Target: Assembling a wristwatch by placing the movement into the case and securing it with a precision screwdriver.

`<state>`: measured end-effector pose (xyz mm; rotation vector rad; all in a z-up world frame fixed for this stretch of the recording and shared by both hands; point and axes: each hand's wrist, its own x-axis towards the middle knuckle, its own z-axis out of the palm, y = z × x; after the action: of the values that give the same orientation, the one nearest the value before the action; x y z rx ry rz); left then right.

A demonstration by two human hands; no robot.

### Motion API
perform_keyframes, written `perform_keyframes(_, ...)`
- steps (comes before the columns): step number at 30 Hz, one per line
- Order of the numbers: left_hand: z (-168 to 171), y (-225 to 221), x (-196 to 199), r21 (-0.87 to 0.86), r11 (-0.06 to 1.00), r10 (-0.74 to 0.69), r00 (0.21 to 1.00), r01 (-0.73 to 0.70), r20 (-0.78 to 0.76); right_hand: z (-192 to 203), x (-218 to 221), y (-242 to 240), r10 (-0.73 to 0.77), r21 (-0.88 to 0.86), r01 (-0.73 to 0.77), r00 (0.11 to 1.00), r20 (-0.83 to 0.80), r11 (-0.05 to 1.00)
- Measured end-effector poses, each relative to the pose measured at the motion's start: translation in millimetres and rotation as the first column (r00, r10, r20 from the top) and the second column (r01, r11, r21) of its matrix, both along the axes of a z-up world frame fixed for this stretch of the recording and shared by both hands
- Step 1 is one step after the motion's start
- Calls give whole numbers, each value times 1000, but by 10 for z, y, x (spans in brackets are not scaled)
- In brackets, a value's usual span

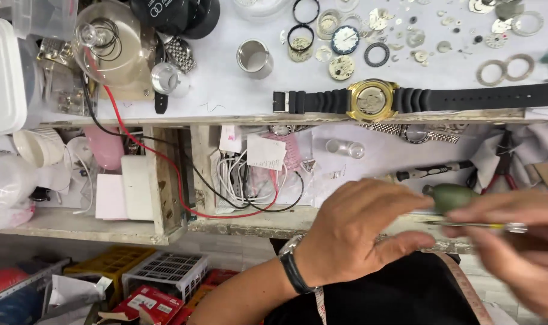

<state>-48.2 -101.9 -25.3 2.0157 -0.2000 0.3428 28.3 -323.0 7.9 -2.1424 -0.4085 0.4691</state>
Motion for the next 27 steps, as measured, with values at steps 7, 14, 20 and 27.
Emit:
perform_keyframes(7, -114, 10, -36, -47, 998, 33, 999, -34, -28, -404, -185, 252, -175, 376, 246, 961, -212, 894)
perform_keyframes(14, -262, 150, -19, -6, 997, 82, 996, -82, -29, -454, -122, 445, -107, 354, 191, 964, -242, 916)
perform_keyframes(20, -431, 324, -44, 97, 992, 79, 997, -80, 14, -512, 38, 599, -181, 363, 276, 944, -274, 890)
perform_keyframes(27, -562, 544, -32, 205, 968, 135, 988, -148, 74, -825, 470, 872, 247, 136, -307, 908, 338, 942)
